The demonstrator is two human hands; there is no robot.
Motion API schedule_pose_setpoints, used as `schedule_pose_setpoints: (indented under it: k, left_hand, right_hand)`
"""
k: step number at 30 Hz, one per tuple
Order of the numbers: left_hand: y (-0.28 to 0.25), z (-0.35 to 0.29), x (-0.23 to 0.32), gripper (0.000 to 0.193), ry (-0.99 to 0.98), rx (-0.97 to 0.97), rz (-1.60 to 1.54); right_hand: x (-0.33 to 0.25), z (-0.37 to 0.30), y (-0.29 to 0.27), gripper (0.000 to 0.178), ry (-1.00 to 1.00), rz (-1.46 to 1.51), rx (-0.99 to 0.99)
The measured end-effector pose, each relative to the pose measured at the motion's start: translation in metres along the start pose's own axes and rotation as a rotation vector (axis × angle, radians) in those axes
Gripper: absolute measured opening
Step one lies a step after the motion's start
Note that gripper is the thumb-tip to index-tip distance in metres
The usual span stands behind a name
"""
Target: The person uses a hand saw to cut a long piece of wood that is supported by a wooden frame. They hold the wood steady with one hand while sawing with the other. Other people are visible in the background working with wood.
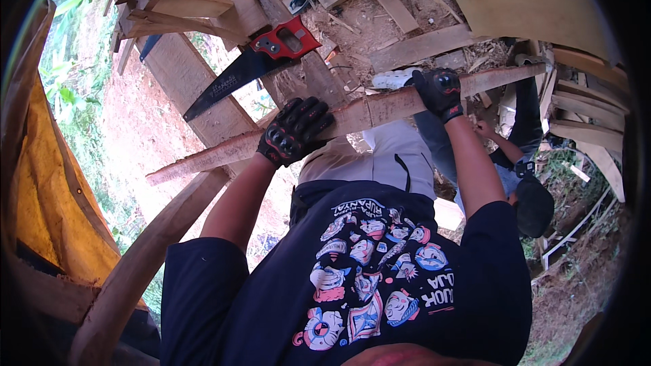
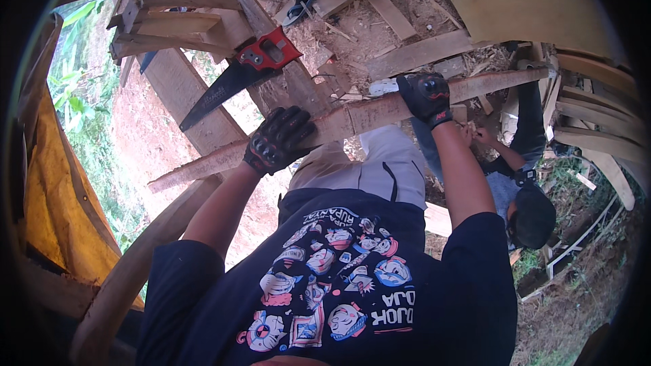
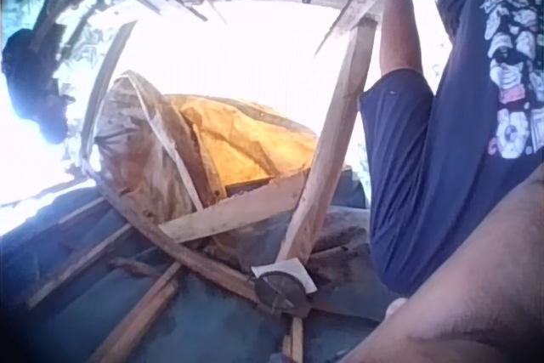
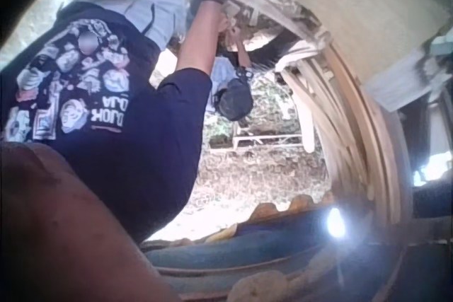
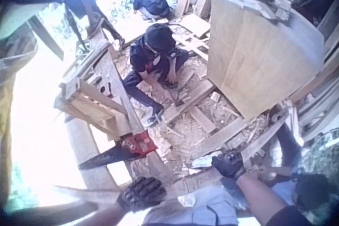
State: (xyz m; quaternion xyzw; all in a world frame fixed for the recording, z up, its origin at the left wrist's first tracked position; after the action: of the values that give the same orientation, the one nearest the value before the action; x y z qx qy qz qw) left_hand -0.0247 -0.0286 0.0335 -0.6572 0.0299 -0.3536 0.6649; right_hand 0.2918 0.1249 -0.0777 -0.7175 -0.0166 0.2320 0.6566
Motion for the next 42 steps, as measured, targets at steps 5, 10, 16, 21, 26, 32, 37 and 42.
schedule_pose_setpoints:
  k: [5,10,16,21,26,32,37,42]
  left_hand:
    - [-0.003,0.005,0.001,0.063,-0.012,-0.012,0.006]
    - [-0.004,0.004,0.005,0.064,0.005,0.030,0.044]
    - [-0.002,0.007,0.006,0.062,0.034,0.051,0.038]
    - [0.003,0.001,-0.001,0.063,-0.019,0.003,-0.023]
    - [0.003,-0.001,-0.005,0.064,-0.024,-0.045,-0.037]
    - [0.003,-0.003,-0.004,0.067,0.002,-0.019,-0.014]
    - [0.003,-0.004,-0.005,0.068,-0.009,-0.014,-0.036]
    - [-0.004,-0.003,-0.002,0.068,0.032,0.069,-0.040]
  right_hand:
    - [-0.001,0.001,0.002,0.058,-0.048,0.022,0.011]
    - [-0.010,0.007,-0.001,0.053,-0.056,0.017,-0.032]
    - [0.002,0.003,0.025,0.053,-0.031,0.111,-0.009]
    - [-0.018,0.006,0.057,0.041,-0.205,0.088,-0.007]
    - [-0.022,-0.001,0.090,0.021,-0.312,0.142,0.035]
    - [-0.029,0.003,0.086,0.022,-0.339,0.107,0.038]
    - [-0.015,0.004,0.079,0.041,-0.163,0.128,-0.061]
    - [-0.004,0.000,0.039,0.056,-0.108,0.065,-0.007]
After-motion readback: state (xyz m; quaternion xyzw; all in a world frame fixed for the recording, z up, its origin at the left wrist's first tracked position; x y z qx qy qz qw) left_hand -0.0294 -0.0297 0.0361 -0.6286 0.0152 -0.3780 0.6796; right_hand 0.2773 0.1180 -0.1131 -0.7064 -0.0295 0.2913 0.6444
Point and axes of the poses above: each hand's wrist, its own z-axis towards the middle knuckle, its own y-axis out of the palm, x = y × z, the point moved 9 cm from there along z, towards the middle knuckle, and after that the axes turned 14 degrees about x, right-handed, at the moved point
